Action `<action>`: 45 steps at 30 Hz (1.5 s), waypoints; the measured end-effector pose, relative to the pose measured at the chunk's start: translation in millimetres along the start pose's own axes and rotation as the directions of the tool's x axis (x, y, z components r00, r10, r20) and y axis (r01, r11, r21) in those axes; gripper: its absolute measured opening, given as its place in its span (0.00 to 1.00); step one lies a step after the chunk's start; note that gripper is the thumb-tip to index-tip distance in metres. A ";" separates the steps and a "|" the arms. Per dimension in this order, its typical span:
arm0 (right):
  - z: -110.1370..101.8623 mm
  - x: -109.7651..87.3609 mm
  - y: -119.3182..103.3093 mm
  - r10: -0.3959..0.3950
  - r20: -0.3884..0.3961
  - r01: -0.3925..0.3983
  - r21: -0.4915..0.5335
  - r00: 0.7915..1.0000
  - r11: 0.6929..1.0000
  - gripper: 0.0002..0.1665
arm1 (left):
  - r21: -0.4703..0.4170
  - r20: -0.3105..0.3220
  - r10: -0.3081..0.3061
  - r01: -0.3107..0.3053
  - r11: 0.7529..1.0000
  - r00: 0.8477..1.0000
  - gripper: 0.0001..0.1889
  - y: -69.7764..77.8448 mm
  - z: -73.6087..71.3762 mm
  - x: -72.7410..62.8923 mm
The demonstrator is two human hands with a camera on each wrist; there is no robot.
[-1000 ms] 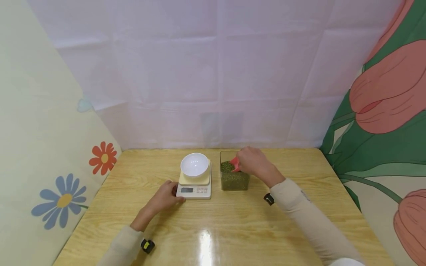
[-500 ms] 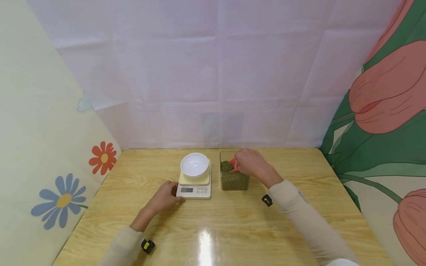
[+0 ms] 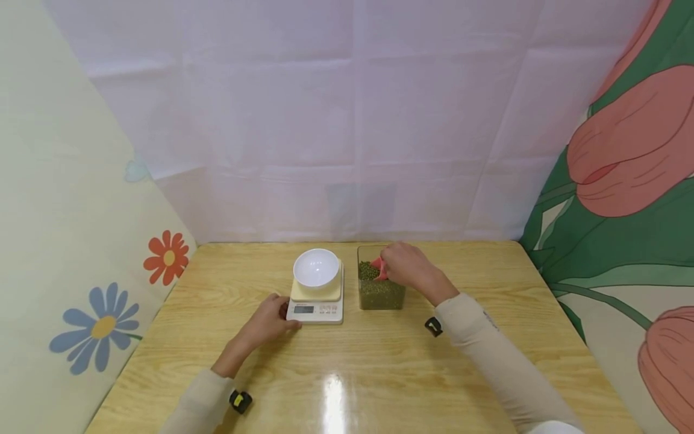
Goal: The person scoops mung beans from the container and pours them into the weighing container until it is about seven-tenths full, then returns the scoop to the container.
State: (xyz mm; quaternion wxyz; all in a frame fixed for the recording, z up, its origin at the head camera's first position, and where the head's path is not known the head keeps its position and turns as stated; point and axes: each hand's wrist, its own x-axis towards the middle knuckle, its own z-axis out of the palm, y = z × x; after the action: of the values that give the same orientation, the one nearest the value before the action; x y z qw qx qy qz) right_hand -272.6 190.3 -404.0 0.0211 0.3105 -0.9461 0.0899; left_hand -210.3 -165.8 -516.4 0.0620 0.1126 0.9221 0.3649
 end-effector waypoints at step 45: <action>12.2 3.7 3.5 -0.026 -0.012 0.025 -0.100 1.000 0.995 0.11 | 0.008 0.012 -0.009 0.009 1.000 1.000 0.25 -4.3 1.4 2.0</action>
State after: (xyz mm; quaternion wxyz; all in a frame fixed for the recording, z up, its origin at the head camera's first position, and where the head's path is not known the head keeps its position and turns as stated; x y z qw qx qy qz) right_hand -277.5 188.7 -416.2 0.0439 0.3206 -0.9451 0.0444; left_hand -212.7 -167.5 -520.5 0.0685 0.1109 0.9237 0.3603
